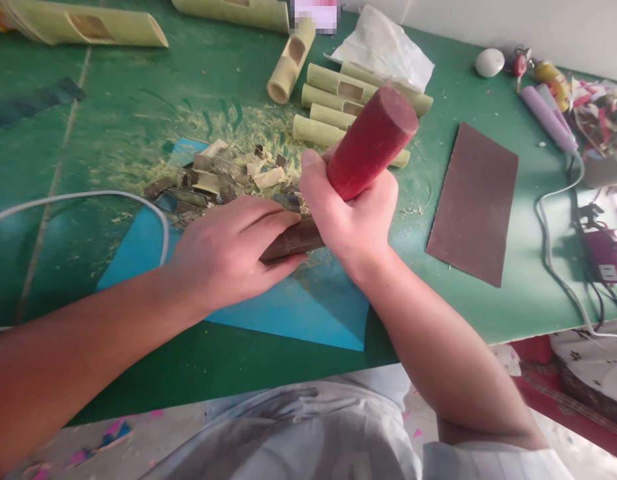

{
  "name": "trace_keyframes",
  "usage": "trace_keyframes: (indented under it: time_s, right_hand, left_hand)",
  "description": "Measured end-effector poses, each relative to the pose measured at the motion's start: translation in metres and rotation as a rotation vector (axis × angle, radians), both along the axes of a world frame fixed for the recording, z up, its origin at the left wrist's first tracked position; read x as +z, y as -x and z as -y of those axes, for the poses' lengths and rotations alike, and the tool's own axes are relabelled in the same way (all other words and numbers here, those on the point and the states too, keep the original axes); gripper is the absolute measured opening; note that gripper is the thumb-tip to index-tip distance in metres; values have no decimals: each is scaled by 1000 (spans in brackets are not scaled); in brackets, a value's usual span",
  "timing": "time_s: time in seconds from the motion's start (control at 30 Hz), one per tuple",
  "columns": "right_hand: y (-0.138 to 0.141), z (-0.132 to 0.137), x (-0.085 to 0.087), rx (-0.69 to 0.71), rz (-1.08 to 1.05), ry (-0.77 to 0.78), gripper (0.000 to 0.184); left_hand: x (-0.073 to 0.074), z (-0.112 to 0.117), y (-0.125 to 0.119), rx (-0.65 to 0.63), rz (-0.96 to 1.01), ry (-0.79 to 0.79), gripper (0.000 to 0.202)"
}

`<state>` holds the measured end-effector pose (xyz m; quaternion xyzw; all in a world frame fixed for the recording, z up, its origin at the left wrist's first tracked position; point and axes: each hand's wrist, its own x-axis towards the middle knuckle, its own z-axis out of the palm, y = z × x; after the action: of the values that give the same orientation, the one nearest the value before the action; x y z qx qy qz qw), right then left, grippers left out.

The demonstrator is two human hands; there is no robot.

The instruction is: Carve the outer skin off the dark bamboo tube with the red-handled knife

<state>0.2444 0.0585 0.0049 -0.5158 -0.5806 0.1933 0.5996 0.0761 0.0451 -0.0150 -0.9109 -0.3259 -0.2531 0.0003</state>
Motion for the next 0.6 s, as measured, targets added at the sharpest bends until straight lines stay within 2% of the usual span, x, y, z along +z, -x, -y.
trace_keyframes:
  time_s: [0.43, 0.6]
  right_hand:
    - [2, -2, 2, 0, 61, -60, 41]
    - [6, -3, 0, -15, 47, -6, 45]
  left_hand:
    - [6, 0, -2, 52, -135, 39, 33]
    - [4, -2, -4, 77, -100, 55, 34]
